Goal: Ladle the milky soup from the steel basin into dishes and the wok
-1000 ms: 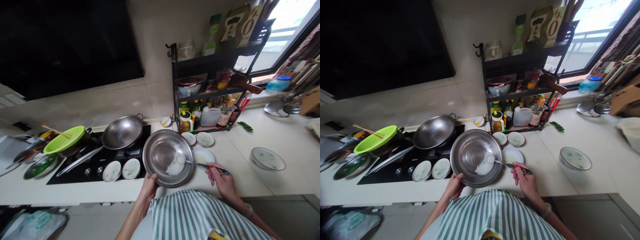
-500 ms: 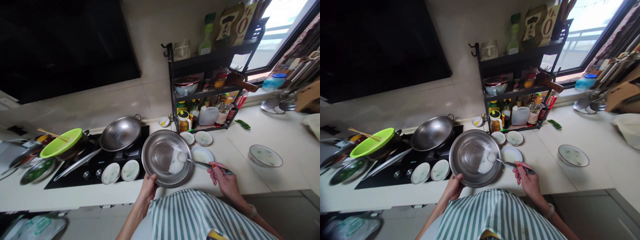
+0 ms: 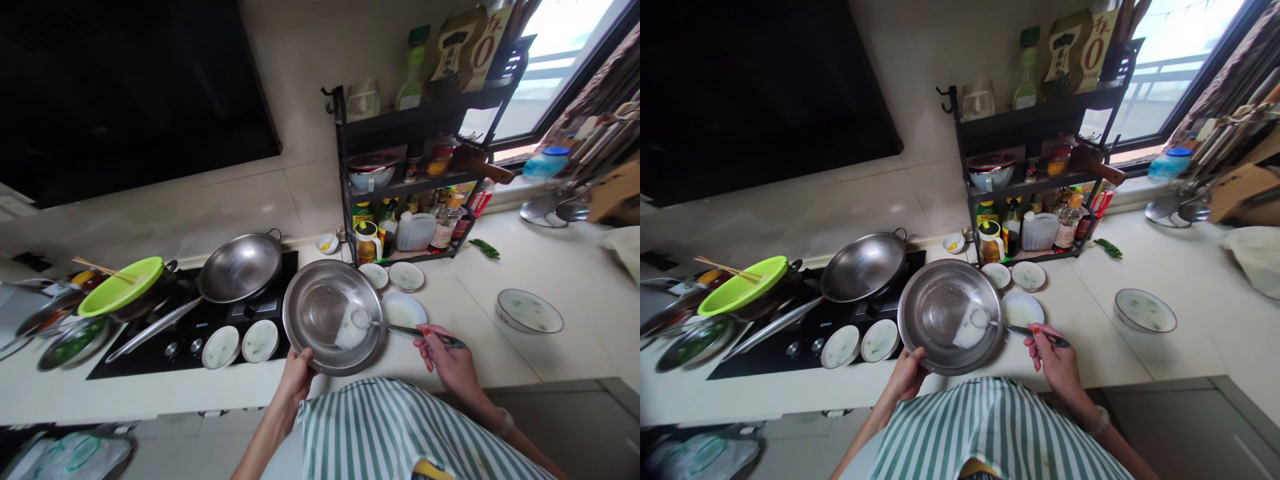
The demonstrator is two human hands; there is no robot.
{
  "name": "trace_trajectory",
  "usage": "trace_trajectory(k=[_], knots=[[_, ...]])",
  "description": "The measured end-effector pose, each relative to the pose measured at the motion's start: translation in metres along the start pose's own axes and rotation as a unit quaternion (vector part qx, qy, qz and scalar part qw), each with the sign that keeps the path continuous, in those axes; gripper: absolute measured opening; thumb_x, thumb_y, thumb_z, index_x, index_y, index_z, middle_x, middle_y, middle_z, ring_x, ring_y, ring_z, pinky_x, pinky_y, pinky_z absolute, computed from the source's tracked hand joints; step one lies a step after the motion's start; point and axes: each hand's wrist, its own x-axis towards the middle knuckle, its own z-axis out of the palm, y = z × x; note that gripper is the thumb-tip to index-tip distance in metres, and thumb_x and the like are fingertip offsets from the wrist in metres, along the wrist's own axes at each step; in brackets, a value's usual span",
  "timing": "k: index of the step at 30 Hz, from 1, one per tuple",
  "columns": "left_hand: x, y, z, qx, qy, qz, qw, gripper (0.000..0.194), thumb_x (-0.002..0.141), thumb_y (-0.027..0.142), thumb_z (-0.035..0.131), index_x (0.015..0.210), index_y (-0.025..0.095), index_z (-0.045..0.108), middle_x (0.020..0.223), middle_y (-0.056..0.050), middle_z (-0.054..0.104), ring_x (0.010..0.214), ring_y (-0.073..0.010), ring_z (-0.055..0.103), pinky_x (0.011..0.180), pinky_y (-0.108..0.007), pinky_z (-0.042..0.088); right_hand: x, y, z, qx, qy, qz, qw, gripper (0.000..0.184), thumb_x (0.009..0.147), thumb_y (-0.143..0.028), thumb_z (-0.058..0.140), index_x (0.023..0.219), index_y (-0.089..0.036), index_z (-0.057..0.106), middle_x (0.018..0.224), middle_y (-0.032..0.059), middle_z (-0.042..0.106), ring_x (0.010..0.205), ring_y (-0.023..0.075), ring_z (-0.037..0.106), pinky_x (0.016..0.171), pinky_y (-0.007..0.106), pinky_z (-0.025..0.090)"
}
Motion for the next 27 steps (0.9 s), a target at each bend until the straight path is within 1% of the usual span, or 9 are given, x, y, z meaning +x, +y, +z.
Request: trace_trajectory(k=[4,8,10,13,16,19,22,25,27], knots=[[0.001,-0.001,-0.001,0.001,0.001,0.008,1.0,0.031,0.051,0.014,0.055,0.08,0.02,0.047,0.054,0.006,0.055,0.046,-0.0102,0.048,0.048,-0.023,0.036,0.001,-0.004,-0.007,0.033,0.011,0.002,0.999,0.045,0.071,-0.052,0.069,0.095,-0.014,0.062,0.061,0.0039,0.064,0.045,0.011,0.049,0.035,0.021,0.036],[0.003,-0.002,-0.004,-0.004,-0.001,0.013,1.0,0.031,0.051,0.014,0.056,0.08,0.019,0.049,0.054,0.006,0.055,0.046,-0.0095,0.048,0.048,-0.022,0.035,-0.001,-0.021,-0.02,0.043,0.051,-0.011,0.998,0.041,0.07,-0.049,0.07,0.094,-0.015,0.063,0.06,0.0039,0.065,0.044,0.0108,0.049,0.034,0.021,0.035],[0.003,-0.001,-0.005,-0.005,-0.002,0.015,1.0,0.03,0.051,0.014,0.057,0.08,0.019,0.049,0.054,0.006,0.055,0.047,-0.0097,0.049,0.048,-0.022,0.035,0.0,-0.027,-0.03,0.037,0.076,-0.018,0.996,0.04,0.071,-0.048,0.07,0.094,-0.016,0.063,0.061,0.0044,0.065,0.045,0.0117,0.05,0.035,0.022,0.037],[0.004,-0.001,-0.007,-0.006,-0.006,0.014,1.0,0.03,0.052,0.014,0.057,0.081,0.019,0.049,0.056,0.005,0.056,0.048,-0.0101,0.05,0.048,-0.022,0.036,0.005,-0.028,-0.046,0.004,0.113,-0.039,0.993,0.036,0.073,-0.046,0.067,0.094,-0.016,0.064,0.062,0.004,0.065,0.045,0.0118,0.05,0.036,0.023,0.038],[0.005,0.0,-0.008,-0.01,-0.009,0.015,1.0,0.031,0.052,0.014,0.057,0.081,0.019,0.048,0.057,0.005,0.057,0.048,-0.0097,0.049,0.048,-0.022,0.036,0.007,-0.021,-0.062,-0.071,0.124,-0.066,0.988,0.033,0.078,-0.045,0.062,0.095,-0.017,0.065,0.063,0.0033,0.064,0.043,0.0112,0.048,0.037,0.024,0.039],[0.004,0.0,-0.007,-0.012,-0.008,0.015,1.0,0.032,0.052,0.014,0.057,0.082,0.02,0.048,0.056,0.006,0.056,0.048,-0.0097,0.049,0.047,-0.021,0.034,0.002,-0.015,-0.072,-0.152,0.096,-0.092,0.979,0.033,0.08,-0.044,0.057,0.098,-0.018,0.065,0.067,0.0041,0.065,0.044,0.0118,0.049,0.04,0.025,0.043],[0.002,0.001,-0.006,-0.011,-0.011,0.013,1.0,0.033,0.052,0.014,0.057,0.083,0.02,0.048,0.057,0.006,0.056,0.049,-0.0101,0.05,0.049,-0.022,0.037,-0.008,-0.014,-0.075,-0.218,0.045,-0.137,0.965,0.032,0.079,-0.044,0.057,0.098,-0.021,0.068,0.074,0.0057,0.066,0.054,0.0149,0.056,0.045,0.026,0.047],[0.0,0.002,-0.005,-0.006,-0.01,0.015,1.0,0.034,0.053,0.013,0.058,0.085,0.02,0.048,0.059,0.005,0.057,0.05,-0.0104,0.05,0.05,-0.024,0.039,-0.016,-0.014,-0.073,-0.246,0.003,-0.192,0.95,0.028,0.078,-0.042,0.058,0.094,-0.024,0.071,0.084,0.0078,0.067,0.068,0.0187,0.062,0.054,0.028,0.052],[-0.001,0.001,-0.005,-0.002,-0.009,0.017,1.0,0.033,0.053,0.014,0.058,0.085,0.02,0.048,0.059,0.005,0.057,0.05,-0.0105,0.05,0.05,-0.024,0.039,-0.018,-0.013,-0.072,-0.248,-0.004,-0.2,0.948,0.026,0.078,-0.042,0.058,0.093,-0.025,0.072,0.089,0.0088,0.066,0.074,0.0202,0.063,0.058,0.029,0.053]])
